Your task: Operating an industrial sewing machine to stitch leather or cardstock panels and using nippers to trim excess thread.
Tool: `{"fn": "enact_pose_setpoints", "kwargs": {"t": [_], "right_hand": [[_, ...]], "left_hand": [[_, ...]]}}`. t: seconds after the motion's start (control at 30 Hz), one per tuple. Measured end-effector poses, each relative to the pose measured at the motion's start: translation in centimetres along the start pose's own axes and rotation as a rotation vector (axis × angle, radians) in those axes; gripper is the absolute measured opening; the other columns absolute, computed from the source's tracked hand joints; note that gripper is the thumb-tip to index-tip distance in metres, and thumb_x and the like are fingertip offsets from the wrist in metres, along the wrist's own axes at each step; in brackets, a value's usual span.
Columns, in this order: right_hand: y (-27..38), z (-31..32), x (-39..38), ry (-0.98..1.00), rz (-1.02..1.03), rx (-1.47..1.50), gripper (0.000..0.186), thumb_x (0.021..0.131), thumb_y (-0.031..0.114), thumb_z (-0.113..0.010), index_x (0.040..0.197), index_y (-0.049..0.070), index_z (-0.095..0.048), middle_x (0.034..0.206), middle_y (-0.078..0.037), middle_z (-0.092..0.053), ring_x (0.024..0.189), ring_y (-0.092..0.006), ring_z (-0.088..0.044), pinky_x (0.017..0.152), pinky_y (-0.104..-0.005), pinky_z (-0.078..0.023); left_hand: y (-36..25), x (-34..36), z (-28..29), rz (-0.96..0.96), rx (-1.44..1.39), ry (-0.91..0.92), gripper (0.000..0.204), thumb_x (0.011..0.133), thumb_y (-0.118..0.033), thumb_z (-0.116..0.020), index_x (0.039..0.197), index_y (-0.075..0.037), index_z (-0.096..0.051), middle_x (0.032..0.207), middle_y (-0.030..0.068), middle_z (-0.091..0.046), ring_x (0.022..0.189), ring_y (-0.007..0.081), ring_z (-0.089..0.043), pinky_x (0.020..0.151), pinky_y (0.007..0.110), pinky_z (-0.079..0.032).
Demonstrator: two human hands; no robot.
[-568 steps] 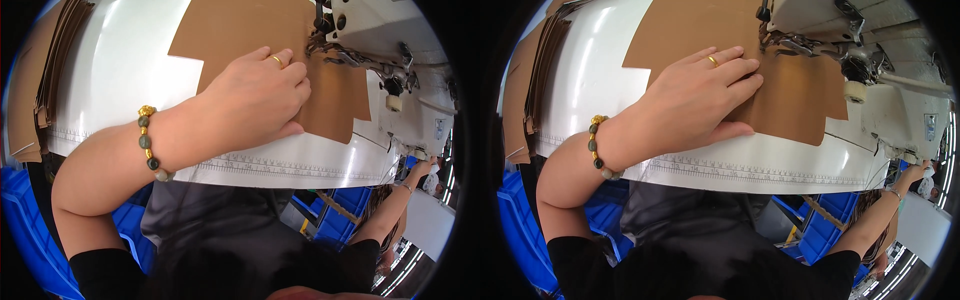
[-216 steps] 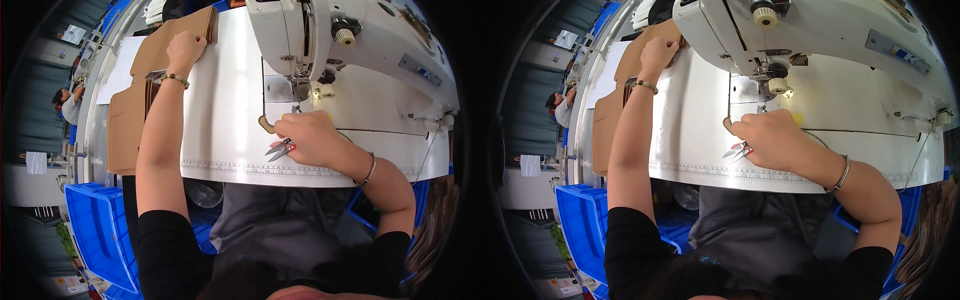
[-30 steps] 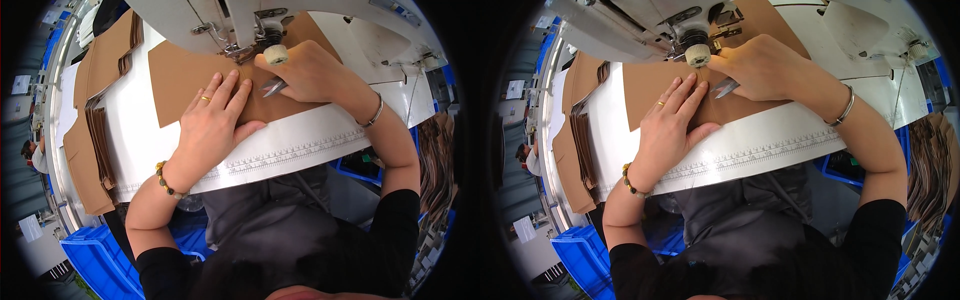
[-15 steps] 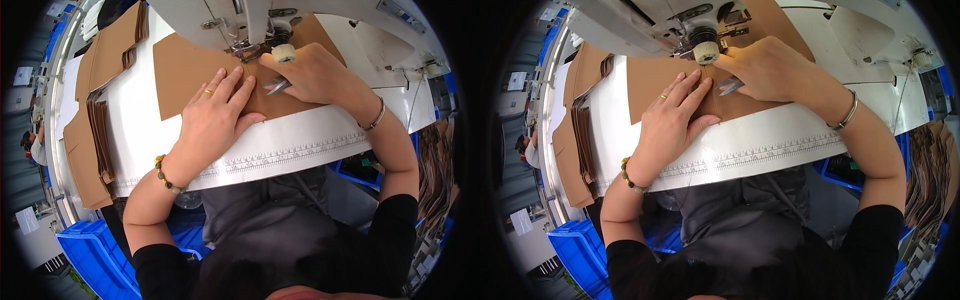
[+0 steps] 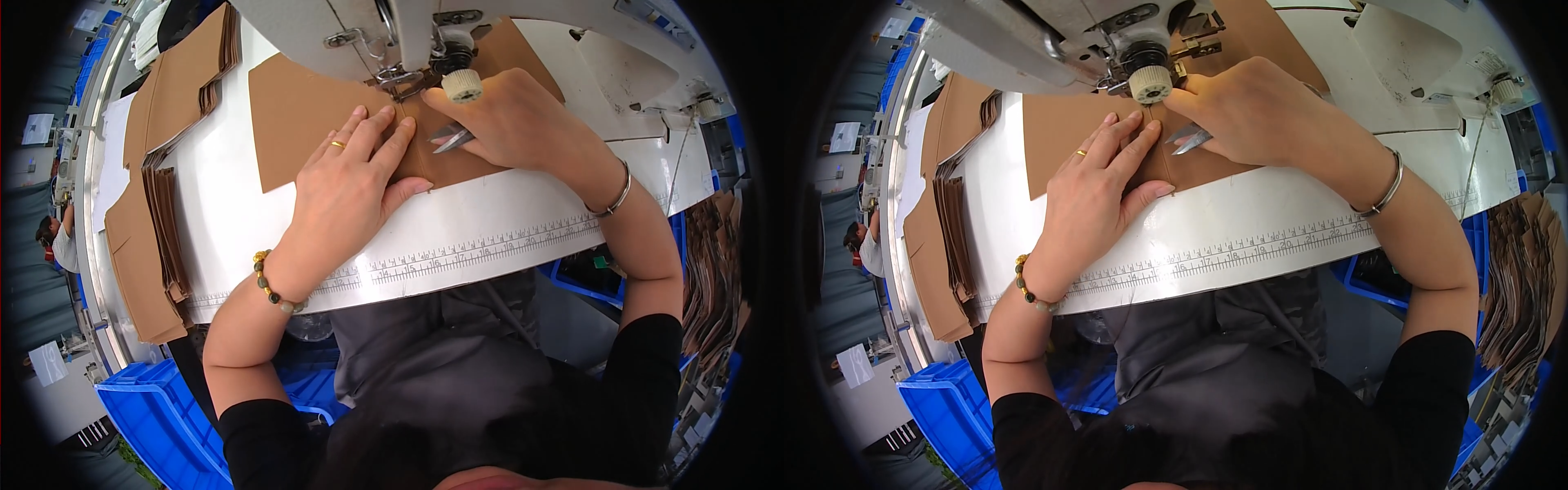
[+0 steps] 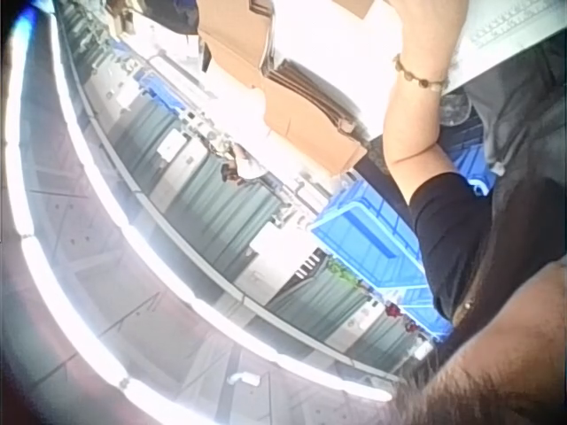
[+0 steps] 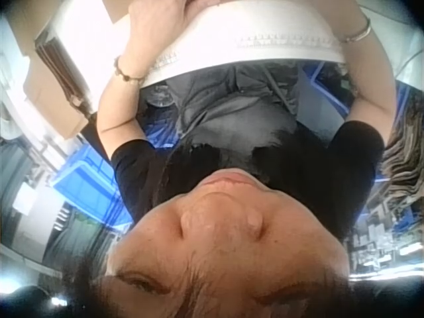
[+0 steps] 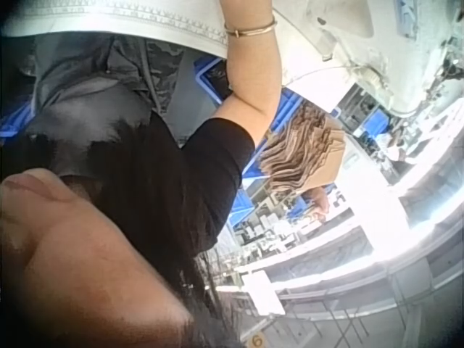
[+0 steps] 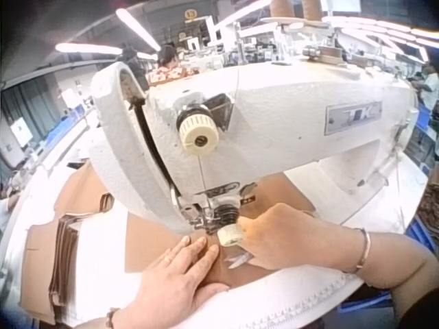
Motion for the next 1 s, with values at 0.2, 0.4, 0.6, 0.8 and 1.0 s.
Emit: {"fn": "enact_pose_setpoints", "kwargs": {"t": [0.2,0.4,0.6,0.8,1.0], "right_hand": [[0.3,0.4,0.1,-0.001,0.007,-0.009,0.034,0.082,0.034,-0.077,0.094,0.006,-0.060,0.076,-0.007,-0.063,0.067,-0.0240,-0.069,0.056,-0.0351,-0.053],[0.1,0.6,0.2,0.028,-0.023,0.039,0.037,0.083,0.037,-0.076,0.093,0.005,-0.060,0.077,-0.010,-0.063,0.068,-0.0271,-0.069,0.058,-0.0383,-0.053],[-0.4,0.9,0.3,-0.025,-0.044,0.198,0.038,0.085,0.037,-0.076,0.102,0.004,-0.065,0.080,-0.011,-0.066,0.072,-0.0291,-0.069,0.065,-0.0397,-0.054],[-1.8,-0.9,0.1,-0.027,-0.071,0.512,0.036,0.088,0.037,-0.077,0.100,0.003,-0.073,0.081,-0.012,-0.067,0.067,-0.0239,-0.065,0.064,-0.0367,-0.051],[-3.9,-2.0,-0.3,0.016,-0.209,0.944,0.033,0.097,0.032,-0.069,0.105,0.000,-0.074,0.079,-0.004,-0.069,0.064,-0.0119,-0.057,0.062,-0.0303,-0.047]], "left_hand": [[0.3,0.1,-0.1,0.002,-0.012,-0.006,0.063,0.089,-0.047,-0.069,0.141,-0.012,-0.061,0.140,0.0133,-0.060,0.131,0.0374,-0.056,0.102,0.043,-0.051],[0.4,0.1,-0.2,-0.001,-0.013,-0.021,0.062,0.090,-0.046,-0.069,0.140,-0.011,-0.061,0.140,0.0132,-0.060,0.132,0.0377,-0.056,0.102,0.043,-0.050],[0.7,0.0,-0.2,0.006,-0.026,-0.035,0.059,0.090,-0.044,-0.070,0.138,-0.010,-0.063,0.139,0.0130,-0.061,0.132,0.0379,-0.056,0.102,0.044,-0.050],[0.9,0.1,-0.2,0.005,-0.041,-0.063,0.058,0.090,-0.043,-0.071,0.137,-0.010,-0.063,0.137,0.0121,-0.062,0.132,0.0376,-0.056,0.103,0.044,-0.049],[0.9,0.2,-0.2,-0.006,-0.041,-0.088,0.057,0.090,-0.044,-0.071,0.135,-0.010,-0.064,0.136,0.0113,-0.063,0.131,0.0368,-0.057,0.104,0.043,-0.049]]}}
Point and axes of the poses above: each hand's wrist, its own x-axis towards the middle knuckle, its own z-axis out of the back of the hand, y = z × x, the point moved 7 cm from there along x, towards the middle knuckle
